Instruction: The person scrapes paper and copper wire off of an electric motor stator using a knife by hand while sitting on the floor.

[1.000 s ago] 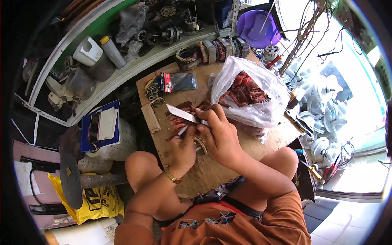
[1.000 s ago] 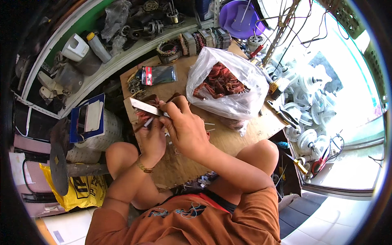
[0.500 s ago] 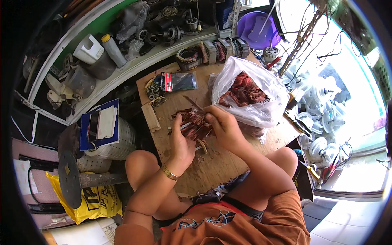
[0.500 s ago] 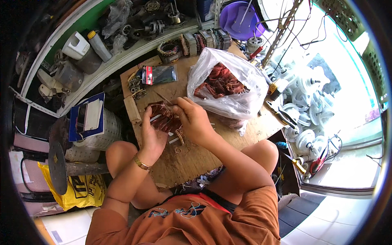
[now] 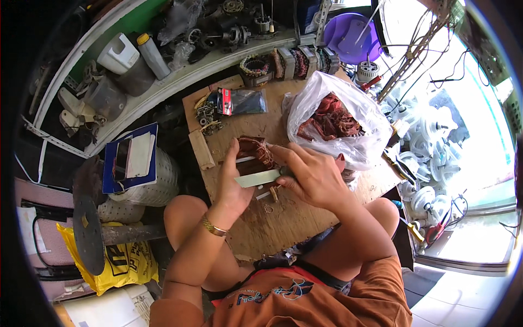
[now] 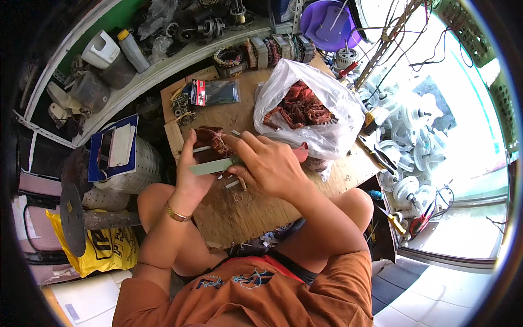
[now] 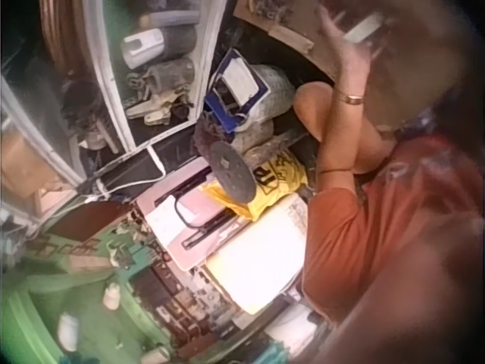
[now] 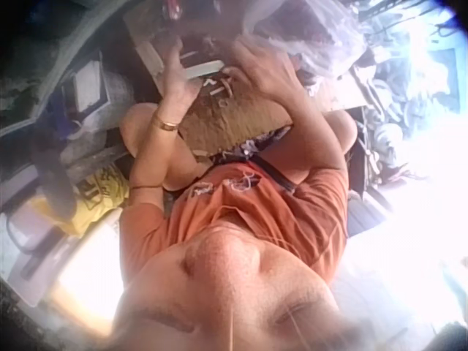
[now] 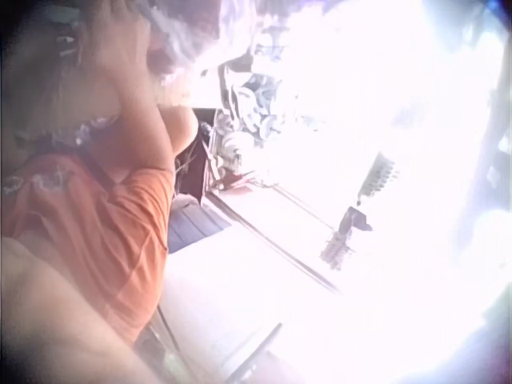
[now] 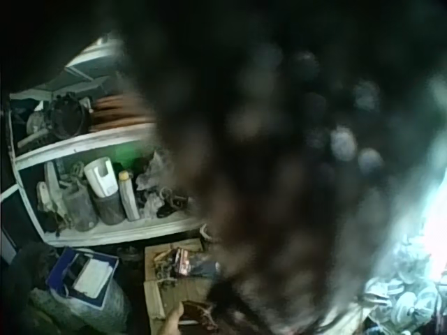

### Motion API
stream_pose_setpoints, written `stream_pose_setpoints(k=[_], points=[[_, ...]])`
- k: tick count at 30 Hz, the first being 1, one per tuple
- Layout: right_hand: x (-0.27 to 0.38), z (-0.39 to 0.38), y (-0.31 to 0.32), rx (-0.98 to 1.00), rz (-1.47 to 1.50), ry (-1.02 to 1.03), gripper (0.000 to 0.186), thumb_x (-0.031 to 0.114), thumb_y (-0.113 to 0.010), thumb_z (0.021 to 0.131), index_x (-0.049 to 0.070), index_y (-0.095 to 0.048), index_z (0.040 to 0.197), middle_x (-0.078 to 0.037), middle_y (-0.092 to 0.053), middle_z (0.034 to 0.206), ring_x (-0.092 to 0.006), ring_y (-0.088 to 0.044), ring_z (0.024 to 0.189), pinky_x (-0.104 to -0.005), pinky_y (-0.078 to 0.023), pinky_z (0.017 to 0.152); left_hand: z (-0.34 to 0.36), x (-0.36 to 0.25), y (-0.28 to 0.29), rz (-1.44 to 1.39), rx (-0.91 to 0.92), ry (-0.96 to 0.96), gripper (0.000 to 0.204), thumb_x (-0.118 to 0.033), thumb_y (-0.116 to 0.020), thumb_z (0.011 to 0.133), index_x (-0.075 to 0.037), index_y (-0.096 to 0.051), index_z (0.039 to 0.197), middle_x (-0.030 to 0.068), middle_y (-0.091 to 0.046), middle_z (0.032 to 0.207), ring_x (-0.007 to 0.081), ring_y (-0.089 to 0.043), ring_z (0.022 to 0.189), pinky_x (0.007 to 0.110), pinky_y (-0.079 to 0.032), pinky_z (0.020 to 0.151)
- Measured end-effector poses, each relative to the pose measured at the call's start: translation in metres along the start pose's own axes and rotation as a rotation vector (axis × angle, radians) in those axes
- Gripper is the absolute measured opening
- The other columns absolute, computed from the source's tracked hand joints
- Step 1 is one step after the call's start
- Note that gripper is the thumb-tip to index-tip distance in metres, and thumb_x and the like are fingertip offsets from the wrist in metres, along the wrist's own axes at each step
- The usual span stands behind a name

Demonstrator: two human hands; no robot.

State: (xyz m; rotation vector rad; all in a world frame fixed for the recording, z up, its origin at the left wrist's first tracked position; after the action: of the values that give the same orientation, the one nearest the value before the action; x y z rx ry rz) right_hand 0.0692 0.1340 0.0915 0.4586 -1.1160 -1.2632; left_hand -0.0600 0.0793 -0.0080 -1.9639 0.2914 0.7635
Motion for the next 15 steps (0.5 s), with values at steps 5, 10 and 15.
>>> stream_pose_setpoints(k=[5,10,15], points=[[-0.009,-0.005,-0.001,0.042,-0.031,-0.006,0.056,0.041,-0.063,0.089,0.006,-0.051,0.132,-0.014,-0.062,0.100,-0.0347,-0.064,0.087,-0.0430,-0.050,0.071,0.003,0.000,-0.011,-0.020,0.173,0.158,0.049,-0.046,-0.054,0.098,-0.005,-0.062,0.123,0.0099,-0.067,0.118,0.0236,-0.063,0.107,0.041,-0.049,0.096],[0.000,-0.002,0.002,0.014,-0.079,-0.043,0.057,0.040,-0.067,0.087,0.007,-0.052,0.132,-0.012,-0.060,0.095,-0.0324,-0.063,0.082,-0.0410,-0.049,0.066,-0.003,-0.006,-0.012,0.010,0.166,0.121,0.049,-0.045,-0.052,0.099,-0.004,-0.061,0.125,0.0103,-0.067,0.118,0.0244,-0.064,0.107,0.040,-0.050,0.094],[0.000,-0.002,0.001,-0.021,-0.124,-0.026,0.054,0.037,-0.066,0.087,0.008,-0.052,0.131,-0.010,-0.055,0.098,-0.0290,-0.064,0.083,-0.0394,-0.051,0.062,-0.003,-0.004,-0.018,-0.029,0.243,0.142,0.048,-0.044,-0.049,0.101,-0.006,-0.060,0.127,0.0095,-0.066,0.120,0.0238,-0.063,0.109,0.041,-0.049,0.095]])
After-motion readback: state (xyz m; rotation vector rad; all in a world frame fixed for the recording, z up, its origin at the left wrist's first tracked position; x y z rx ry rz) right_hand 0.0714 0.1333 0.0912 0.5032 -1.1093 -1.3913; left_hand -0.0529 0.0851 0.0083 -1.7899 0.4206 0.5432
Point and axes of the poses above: each hand's wrist, its own z-axis towards the middle knuckle, its own y-axis out of the back of the hand, x = y × z, the point moved 9 cm from there along z, towards the middle knuckle
